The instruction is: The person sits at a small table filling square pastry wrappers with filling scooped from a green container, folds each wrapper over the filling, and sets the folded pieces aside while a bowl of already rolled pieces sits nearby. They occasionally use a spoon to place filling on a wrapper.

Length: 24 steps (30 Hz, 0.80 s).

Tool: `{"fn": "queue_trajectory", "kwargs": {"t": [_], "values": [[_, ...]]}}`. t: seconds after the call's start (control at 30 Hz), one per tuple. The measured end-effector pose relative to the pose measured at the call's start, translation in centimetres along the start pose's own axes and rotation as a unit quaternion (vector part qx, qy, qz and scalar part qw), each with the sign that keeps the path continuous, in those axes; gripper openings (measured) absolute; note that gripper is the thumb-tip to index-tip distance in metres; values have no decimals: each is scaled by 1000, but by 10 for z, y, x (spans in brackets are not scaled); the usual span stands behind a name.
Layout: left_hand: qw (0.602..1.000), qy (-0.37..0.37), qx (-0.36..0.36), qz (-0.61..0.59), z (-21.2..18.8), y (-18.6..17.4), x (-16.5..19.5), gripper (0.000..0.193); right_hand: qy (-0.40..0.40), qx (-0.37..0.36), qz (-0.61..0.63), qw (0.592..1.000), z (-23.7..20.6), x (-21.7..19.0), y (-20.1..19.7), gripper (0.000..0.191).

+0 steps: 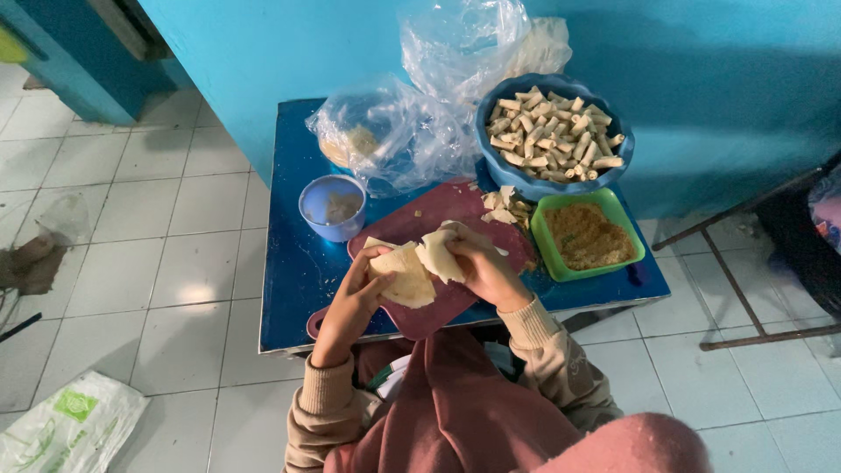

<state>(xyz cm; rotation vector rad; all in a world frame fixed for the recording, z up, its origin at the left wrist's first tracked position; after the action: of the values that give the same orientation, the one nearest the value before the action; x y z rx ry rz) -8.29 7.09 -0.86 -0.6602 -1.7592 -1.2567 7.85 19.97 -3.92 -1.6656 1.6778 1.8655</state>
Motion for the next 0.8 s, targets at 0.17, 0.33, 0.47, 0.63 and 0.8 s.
{"fn": "queue_trajectory", "kwargs": {"t": [0.17,0.33,0.47,0.63,0.8], "values": [[994,82,11,74,-3,0,17,36,81,-58,117,988,3,17,5,32],[855,299,188,380,-29,-4,65,41,112,-109,168,973,-5,8,9,30],[696,410,223,546,-54,32,74,45,121,-105,200,967,-7,5,9,33],[652,425,164,607,-54,67,53,52,44,-31,94,994,-8,-12,6,42],[715,388,103,572,-58,57,38,49,-97,-52,-139,984,-33,-39,30,53]]}}
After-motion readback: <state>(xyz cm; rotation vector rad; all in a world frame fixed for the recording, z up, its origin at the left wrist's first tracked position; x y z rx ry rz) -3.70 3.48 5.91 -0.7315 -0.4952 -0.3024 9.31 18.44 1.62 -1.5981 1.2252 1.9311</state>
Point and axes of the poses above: each hand's wrist, its own z-axis towards the middle knuckle, its own y-axis out of the palm, x = y × z, the point moved 8 cm from there along z, towards the middle knuckle, and after that the axes turned 12 degrees about x, right-handed, at the moved point
